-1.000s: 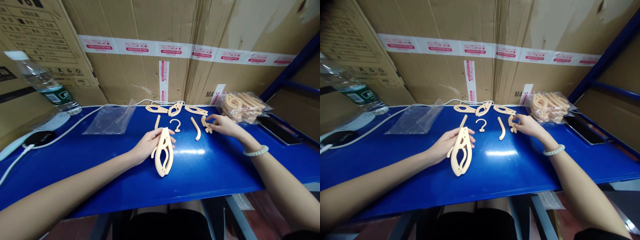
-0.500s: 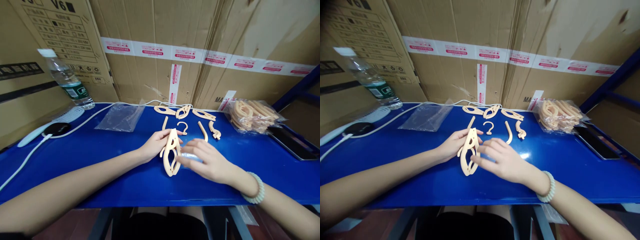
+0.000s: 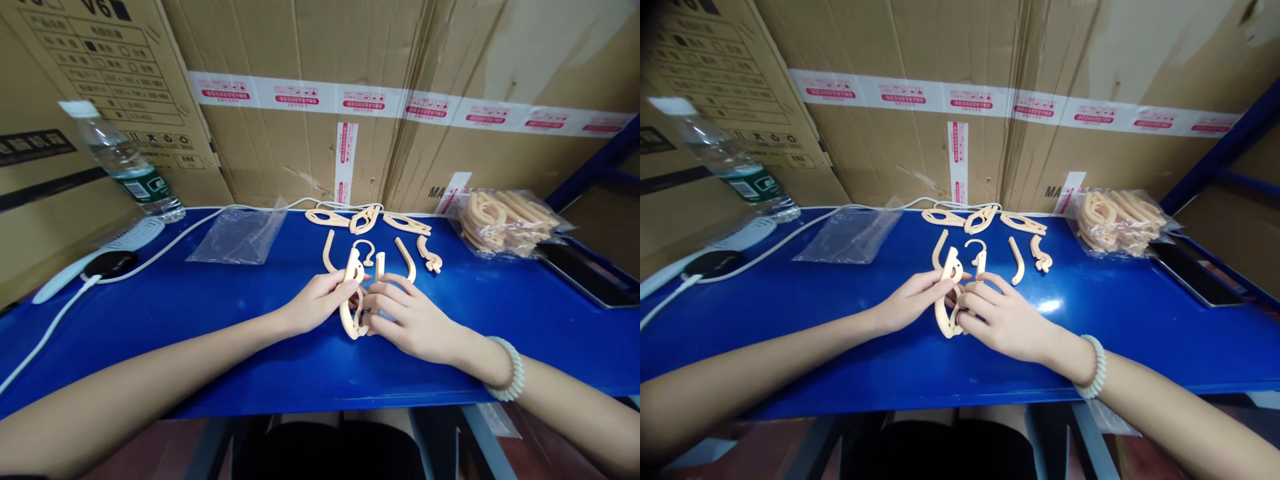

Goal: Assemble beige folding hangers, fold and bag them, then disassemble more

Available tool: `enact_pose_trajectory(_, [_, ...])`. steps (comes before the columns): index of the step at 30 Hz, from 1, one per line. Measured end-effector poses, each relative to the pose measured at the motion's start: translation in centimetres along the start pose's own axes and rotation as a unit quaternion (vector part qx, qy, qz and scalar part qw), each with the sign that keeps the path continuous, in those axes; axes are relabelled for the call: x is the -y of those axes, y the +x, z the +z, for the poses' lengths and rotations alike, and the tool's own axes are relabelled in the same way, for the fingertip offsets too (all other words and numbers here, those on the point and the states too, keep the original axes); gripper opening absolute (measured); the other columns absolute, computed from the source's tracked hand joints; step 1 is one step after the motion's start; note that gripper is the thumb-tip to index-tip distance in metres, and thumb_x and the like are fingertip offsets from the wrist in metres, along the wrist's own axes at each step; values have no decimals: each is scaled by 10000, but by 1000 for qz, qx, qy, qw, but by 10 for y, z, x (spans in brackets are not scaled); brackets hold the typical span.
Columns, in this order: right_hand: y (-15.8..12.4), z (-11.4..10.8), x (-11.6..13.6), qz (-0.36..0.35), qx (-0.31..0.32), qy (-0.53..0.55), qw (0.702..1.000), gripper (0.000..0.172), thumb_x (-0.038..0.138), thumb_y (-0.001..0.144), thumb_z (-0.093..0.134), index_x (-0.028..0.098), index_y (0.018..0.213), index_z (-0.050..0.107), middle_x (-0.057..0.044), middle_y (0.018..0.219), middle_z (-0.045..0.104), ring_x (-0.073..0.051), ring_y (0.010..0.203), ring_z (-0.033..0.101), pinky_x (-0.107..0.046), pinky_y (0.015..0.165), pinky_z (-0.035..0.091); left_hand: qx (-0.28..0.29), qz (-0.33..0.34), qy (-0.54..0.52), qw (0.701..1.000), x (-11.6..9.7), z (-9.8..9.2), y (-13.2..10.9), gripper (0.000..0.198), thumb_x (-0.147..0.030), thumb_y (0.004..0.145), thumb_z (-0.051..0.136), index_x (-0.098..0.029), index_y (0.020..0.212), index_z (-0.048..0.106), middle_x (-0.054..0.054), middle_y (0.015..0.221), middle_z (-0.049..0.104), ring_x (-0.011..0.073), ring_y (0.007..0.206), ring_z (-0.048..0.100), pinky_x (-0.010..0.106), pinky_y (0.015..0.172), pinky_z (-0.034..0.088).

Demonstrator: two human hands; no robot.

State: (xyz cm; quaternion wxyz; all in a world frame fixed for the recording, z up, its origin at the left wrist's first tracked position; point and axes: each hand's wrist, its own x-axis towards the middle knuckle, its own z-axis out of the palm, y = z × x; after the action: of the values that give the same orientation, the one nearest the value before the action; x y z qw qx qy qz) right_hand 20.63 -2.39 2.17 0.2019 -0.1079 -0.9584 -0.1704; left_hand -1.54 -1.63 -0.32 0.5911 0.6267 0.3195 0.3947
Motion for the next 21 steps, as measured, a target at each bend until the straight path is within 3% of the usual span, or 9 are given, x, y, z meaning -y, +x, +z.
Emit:
enact_pose_trajectory(5, [-2,0,-2,29,17,3,999,187,175,1008,472,160,931,641,-87,983,690,-236,1045,589,-470,1044,441,-17,10,68,997,-2,4,-4,419,-528,1006,469,-143,984,633,50,832,690,181,754,649,274,705,516])
enact_pose_trajectory(9, [-2,1,-3,51,23,11,998,187,200,1008,454,155,951,626,-100,963,681,-245,998,568,-461,1008,433,-28,15,67,997,1,5,-3,467,-597,990,469,-159,862,569,22,711,632,133,584,574,242,553,459])
enact_pose_trajectory(14, [-4,4,-4,75,60,-2,995,271,251,1031,398,167,842,573,-66,825,628,-188,721,530,-356,770,433,-30,12,29,999,3,4,-1,523,-656,946,519,-150,818,549,15,618,611,118,505,576,223,501,468])
enact_pose_trajectory(17, [-7,4,-4,88,84,-13,992,282,255,1039,387,177,826,555,-24,747,591,-152,601,484,-304,615,354,-38,6,-12,999,3,3,1,519,-657,904,595,-141,861,557,40,710,664,128,529,632,222,501,512])
enact_pose_trajectory(21, [-10,4,-6,118,98,-11,988,275,252,1044,379,177,837,543,1,703,579,-115,496,404,-295,534,251,-40,-4,-41,998,2,2,1,533,-637,859,673,-114,923,595,94,901,710,141,600,695,241,577,584])
